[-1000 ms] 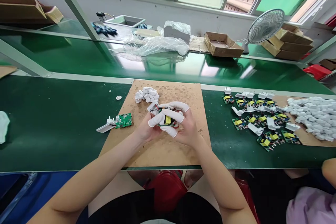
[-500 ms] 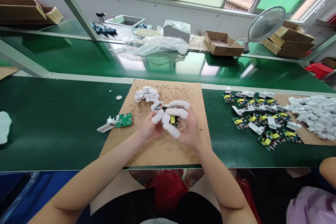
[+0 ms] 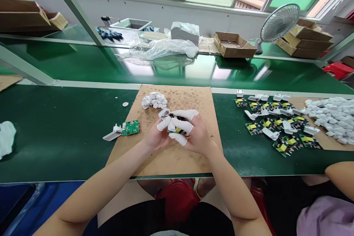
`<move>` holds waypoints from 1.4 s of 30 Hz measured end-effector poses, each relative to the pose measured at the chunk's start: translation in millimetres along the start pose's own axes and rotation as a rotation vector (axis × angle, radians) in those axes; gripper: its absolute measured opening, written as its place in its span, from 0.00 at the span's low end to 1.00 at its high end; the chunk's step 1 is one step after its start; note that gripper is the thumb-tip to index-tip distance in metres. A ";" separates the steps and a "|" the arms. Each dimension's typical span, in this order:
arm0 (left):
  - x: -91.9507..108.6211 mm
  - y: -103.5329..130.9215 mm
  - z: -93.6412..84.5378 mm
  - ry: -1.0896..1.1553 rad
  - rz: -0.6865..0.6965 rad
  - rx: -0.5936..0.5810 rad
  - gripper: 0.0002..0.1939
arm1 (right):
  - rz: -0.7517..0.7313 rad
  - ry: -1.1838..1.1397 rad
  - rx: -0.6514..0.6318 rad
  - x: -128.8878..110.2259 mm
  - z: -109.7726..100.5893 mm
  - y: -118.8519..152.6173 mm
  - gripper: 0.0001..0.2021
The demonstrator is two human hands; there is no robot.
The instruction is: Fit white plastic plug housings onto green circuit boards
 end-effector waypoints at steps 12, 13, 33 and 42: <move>-0.4 2.9 10.6 0.027 -0.097 -0.135 0.20 | -0.021 0.042 -0.006 0.8 3.2 5.2 0.18; -1.0 3.8 12.2 0.004 -0.107 -0.165 0.20 | -0.011 0.043 -0.003 1.1 2.3 5.1 0.17; -2.2 -0.3 -5.1 -0.021 -0.061 0.065 0.13 | 0.001 0.096 -0.089 2.1 13.9 11.9 0.12; -0.2 0.4 5.2 -0.077 -0.020 -0.082 0.22 | 0.002 0.063 -0.062 -3.7 8.1 7.0 0.27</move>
Point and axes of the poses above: each hand's wrist, its own y-axis away from the middle knuckle, its own z-axis out of the palm, x = y × z, the point moved 6 cm from there along -y, towards the middle knuckle, and after that the axes turned 14 degrees about y, right-handed, at the moved point
